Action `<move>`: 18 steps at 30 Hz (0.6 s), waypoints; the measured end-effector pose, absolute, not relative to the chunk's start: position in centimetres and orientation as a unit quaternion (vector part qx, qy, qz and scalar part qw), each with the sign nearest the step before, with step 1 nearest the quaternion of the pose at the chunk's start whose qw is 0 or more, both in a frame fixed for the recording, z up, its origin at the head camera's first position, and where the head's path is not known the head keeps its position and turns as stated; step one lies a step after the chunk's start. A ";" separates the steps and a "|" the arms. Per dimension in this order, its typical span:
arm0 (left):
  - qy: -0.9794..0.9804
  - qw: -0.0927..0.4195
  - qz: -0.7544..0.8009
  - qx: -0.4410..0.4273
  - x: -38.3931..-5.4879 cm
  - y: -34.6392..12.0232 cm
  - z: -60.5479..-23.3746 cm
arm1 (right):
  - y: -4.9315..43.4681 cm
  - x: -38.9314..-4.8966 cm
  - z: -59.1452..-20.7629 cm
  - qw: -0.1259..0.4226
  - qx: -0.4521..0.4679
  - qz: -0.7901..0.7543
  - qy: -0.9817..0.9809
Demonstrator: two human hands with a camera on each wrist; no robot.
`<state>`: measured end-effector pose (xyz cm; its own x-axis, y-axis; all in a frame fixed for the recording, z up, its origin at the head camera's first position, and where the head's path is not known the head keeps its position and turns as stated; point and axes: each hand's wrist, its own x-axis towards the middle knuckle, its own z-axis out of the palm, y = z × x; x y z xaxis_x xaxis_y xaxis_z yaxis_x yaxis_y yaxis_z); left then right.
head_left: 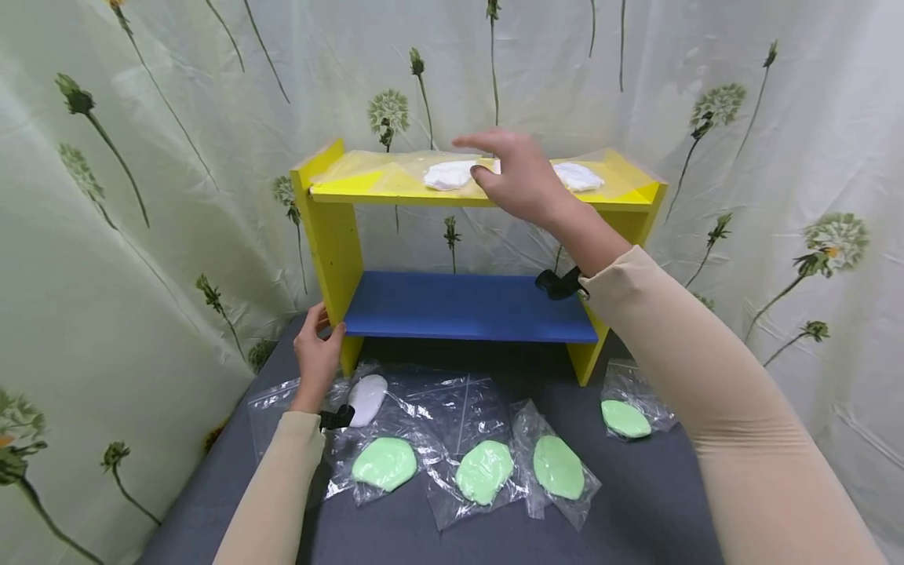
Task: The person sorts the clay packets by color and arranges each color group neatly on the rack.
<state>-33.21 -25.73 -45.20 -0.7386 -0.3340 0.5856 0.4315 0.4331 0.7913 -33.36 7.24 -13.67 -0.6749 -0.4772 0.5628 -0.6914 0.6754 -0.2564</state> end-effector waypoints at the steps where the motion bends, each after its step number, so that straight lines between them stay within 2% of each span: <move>1: -0.766 0.360 -0.531 -0.032 -33.2 -25.7 -45.2 | 7.7 -33.0 -13.6 0.239 0.330 0.233 -0.883; 13: -0.770 0.359 -0.527 -0.019 -33.2 -25.6 -44.7 | 13.9 -29.0 -14.0 0.348 0.329 0.254 -0.840; 18: -0.767 0.359 -0.531 -0.021 -33.2 -25.3 -45.0 | 16.7 -27.1 -16.0 0.363 0.321 0.276 -0.830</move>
